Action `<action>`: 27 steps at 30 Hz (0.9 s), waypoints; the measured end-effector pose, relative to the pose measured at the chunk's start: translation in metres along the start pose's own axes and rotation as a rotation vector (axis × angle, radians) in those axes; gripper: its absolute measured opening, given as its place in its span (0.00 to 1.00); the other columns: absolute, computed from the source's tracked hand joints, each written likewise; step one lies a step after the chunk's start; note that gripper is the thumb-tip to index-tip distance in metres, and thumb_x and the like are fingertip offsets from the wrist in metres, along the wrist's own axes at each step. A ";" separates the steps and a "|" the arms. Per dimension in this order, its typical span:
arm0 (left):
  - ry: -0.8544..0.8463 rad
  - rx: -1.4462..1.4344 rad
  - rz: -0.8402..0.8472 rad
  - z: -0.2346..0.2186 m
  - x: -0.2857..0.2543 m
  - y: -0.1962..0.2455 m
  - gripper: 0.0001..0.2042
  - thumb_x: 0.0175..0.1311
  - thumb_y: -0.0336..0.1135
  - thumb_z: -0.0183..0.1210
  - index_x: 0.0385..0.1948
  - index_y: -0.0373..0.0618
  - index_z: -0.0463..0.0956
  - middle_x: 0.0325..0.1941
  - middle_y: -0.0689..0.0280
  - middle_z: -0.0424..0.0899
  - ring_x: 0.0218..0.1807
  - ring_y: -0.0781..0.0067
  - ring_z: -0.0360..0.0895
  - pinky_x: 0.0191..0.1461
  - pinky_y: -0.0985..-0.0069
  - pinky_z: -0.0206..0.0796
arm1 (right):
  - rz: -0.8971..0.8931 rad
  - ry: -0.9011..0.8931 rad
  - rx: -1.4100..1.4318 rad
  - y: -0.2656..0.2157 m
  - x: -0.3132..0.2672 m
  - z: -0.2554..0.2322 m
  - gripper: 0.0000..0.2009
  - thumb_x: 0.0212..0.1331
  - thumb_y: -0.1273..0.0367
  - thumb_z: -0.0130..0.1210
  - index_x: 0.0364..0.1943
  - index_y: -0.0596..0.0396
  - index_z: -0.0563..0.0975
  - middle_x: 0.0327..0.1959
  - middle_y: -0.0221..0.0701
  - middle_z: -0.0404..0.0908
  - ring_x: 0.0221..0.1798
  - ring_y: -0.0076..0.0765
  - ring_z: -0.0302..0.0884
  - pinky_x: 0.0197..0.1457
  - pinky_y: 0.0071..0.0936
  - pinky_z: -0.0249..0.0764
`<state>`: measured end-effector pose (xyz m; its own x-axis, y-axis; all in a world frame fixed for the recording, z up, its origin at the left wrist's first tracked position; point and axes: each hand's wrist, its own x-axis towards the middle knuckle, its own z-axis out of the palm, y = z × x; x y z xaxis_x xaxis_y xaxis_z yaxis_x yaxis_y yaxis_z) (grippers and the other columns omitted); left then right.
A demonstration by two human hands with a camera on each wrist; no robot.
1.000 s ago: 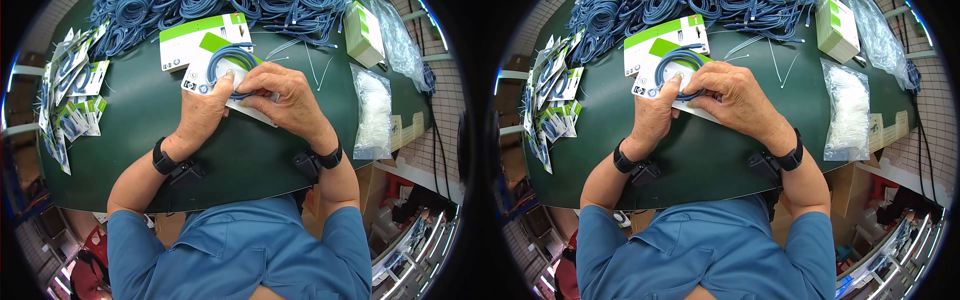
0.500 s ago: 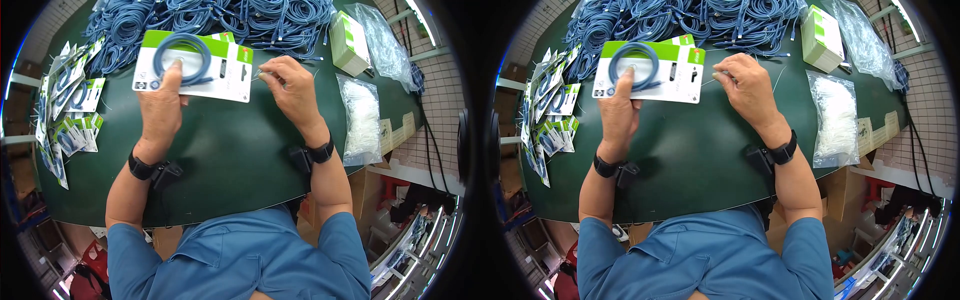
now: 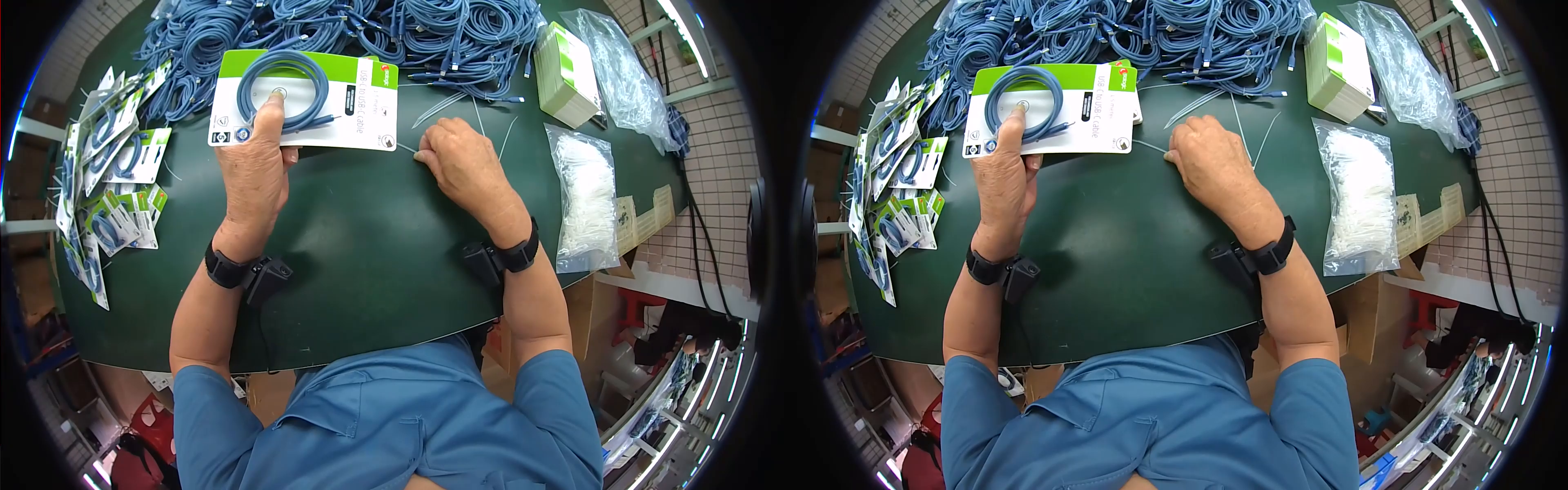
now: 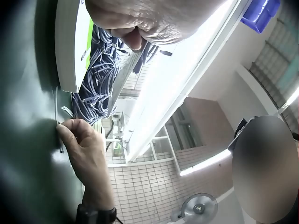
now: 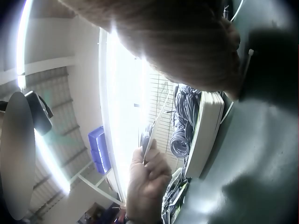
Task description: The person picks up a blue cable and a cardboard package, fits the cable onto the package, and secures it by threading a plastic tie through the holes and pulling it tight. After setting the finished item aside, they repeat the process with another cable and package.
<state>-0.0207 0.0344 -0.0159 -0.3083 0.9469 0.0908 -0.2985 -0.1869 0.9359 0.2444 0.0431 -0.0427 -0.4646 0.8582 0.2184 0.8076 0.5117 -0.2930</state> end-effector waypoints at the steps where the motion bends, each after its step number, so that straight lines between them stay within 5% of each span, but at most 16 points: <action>1: -0.005 0.002 0.001 0.000 -0.001 -0.001 0.09 0.72 0.29 0.61 0.49 0.41 0.75 0.36 0.69 0.81 0.23 0.86 0.72 0.17 0.84 0.61 | 0.003 0.005 0.001 0.000 0.000 -0.001 0.07 0.61 0.68 0.66 0.34 0.56 0.81 0.37 0.36 0.84 0.42 0.48 0.80 0.47 0.40 0.78; 5: -0.038 0.063 0.012 -0.003 -0.007 -0.005 0.11 0.71 0.30 0.61 0.51 0.40 0.75 0.37 0.68 0.81 0.24 0.85 0.74 0.18 0.84 0.64 | 0.163 0.105 0.209 0.004 0.002 -0.011 0.07 0.64 0.69 0.65 0.36 0.58 0.80 0.35 0.34 0.86 0.32 0.40 0.79 0.41 0.34 0.77; 8: 0.006 0.284 0.071 -0.002 -0.016 -0.004 0.12 0.71 0.29 0.61 0.53 0.38 0.75 0.38 0.68 0.83 0.26 0.86 0.76 0.18 0.84 0.66 | 0.370 0.186 1.030 0.010 0.005 -0.027 0.07 0.69 0.69 0.64 0.38 0.60 0.82 0.35 0.30 0.87 0.28 0.26 0.76 0.35 0.25 0.74; 12: -0.024 0.369 0.129 0.004 -0.033 0.000 0.14 0.69 0.27 0.62 0.54 0.36 0.76 0.42 0.65 0.85 0.31 0.81 0.81 0.28 0.80 0.76 | 0.342 0.271 1.396 0.017 0.002 -0.039 0.09 0.71 0.69 0.63 0.46 0.61 0.85 0.38 0.29 0.87 0.34 0.15 0.75 0.37 0.17 0.72; 17: -0.139 0.325 0.319 0.000 -0.036 -0.021 0.15 0.67 0.26 0.64 0.54 0.36 0.78 0.44 0.64 0.87 0.36 0.76 0.85 0.42 0.76 0.80 | 0.278 0.339 1.430 0.022 0.000 -0.036 0.12 0.72 0.69 0.62 0.52 0.61 0.85 0.39 0.29 0.88 0.35 0.17 0.76 0.39 0.15 0.72; 21: -0.334 0.532 0.481 -0.002 -0.042 -0.025 0.23 0.71 0.25 0.57 0.66 0.34 0.67 0.54 0.55 0.86 0.46 0.66 0.87 0.46 0.74 0.82 | 0.252 0.324 1.399 0.019 0.000 -0.039 0.12 0.72 0.69 0.62 0.53 0.61 0.84 0.40 0.31 0.88 0.36 0.17 0.76 0.41 0.15 0.73; 25: -0.262 0.393 0.397 0.000 -0.048 -0.029 0.15 0.60 0.26 0.68 0.49 0.37 0.82 0.39 0.62 0.90 0.36 0.72 0.86 0.45 0.75 0.78 | 0.279 0.330 1.365 0.011 0.001 -0.044 0.11 0.72 0.71 0.62 0.53 0.61 0.85 0.41 0.31 0.88 0.37 0.18 0.77 0.42 0.18 0.75; 27: -0.343 0.569 0.548 -0.006 -0.049 -0.026 0.14 0.58 0.25 0.68 0.46 0.37 0.83 0.36 0.59 0.89 0.33 0.67 0.86 0.41 0.74 0.78 | 0.244 0.346 1.281 0.011 0.000 -0.044 0.10 0.72 0.72 0.61 0.51 0.62 0.85 0.41 0.32 0.88 0.38 0.17 0.78 0.41 0.18 0.75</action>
<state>-0.0029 -0.0090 -0.0464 0.0406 0.8053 0.5915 0.3391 -0.5679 0.7500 0.2697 0.0472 -0.0050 -0.0907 0.9751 0.2023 -0.1368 0.1890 -0.9724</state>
